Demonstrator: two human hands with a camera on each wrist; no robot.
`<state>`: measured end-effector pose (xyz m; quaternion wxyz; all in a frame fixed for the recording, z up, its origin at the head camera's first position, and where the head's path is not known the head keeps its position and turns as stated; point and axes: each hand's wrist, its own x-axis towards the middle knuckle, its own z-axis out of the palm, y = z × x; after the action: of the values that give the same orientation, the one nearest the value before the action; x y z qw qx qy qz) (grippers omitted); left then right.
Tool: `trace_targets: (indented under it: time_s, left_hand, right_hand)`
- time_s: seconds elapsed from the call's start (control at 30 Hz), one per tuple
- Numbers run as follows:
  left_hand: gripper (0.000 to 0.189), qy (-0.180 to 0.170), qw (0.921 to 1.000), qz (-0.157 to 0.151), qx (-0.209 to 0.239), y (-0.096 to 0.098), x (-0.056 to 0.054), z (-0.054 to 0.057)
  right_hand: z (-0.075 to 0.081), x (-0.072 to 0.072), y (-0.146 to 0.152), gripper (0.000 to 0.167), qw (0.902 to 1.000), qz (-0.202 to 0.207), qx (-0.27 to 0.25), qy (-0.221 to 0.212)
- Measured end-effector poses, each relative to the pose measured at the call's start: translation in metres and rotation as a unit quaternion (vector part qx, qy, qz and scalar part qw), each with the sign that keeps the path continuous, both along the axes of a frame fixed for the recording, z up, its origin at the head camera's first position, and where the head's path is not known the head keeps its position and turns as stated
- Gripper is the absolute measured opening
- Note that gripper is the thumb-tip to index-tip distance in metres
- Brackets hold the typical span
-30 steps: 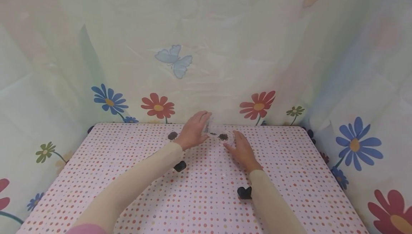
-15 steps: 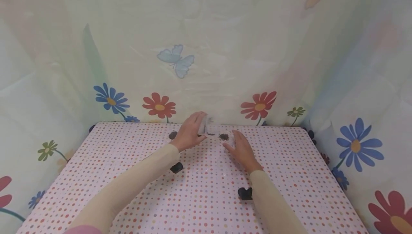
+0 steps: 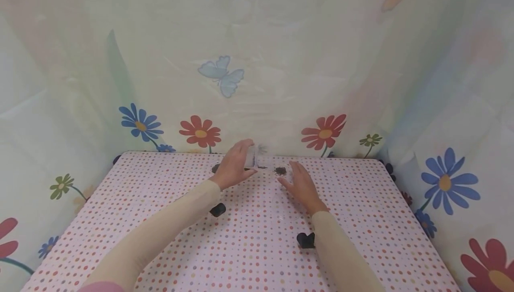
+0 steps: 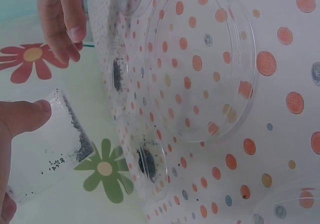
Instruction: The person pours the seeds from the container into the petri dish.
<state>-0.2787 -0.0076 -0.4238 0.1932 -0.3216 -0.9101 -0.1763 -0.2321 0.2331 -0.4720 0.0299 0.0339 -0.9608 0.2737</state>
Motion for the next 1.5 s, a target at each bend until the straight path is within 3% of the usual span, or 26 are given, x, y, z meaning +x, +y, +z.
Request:
trace_targets:
  time_s: [0.77, 1.2, 1.5]
  left_hand:
    - [0.082, 0.049, 0.9984, 0.016, 0.026, -0.016, 0.000, 0.000]
    - [0.079, 0.044, 0.9979, 0.028, 0.038, -0.025, 0.000, 0.001]
    - [0.083, 0.059, 0.9973, 0.037, 0.025, -0.034, 0.001, 0.005]
  right_hand:
    - [0.005, 0.000, -0.013, 0.075, 0.9998, 0.012, 0.002, 0.017]
    - [0.003, -0.006, -0.021, 0.076, 0.9997, 0.011, 0.000, 0.022]
    - [0.006, -0.006, -0.026, 0.077, 0.9993, 0.023, 0.010, 0.027]
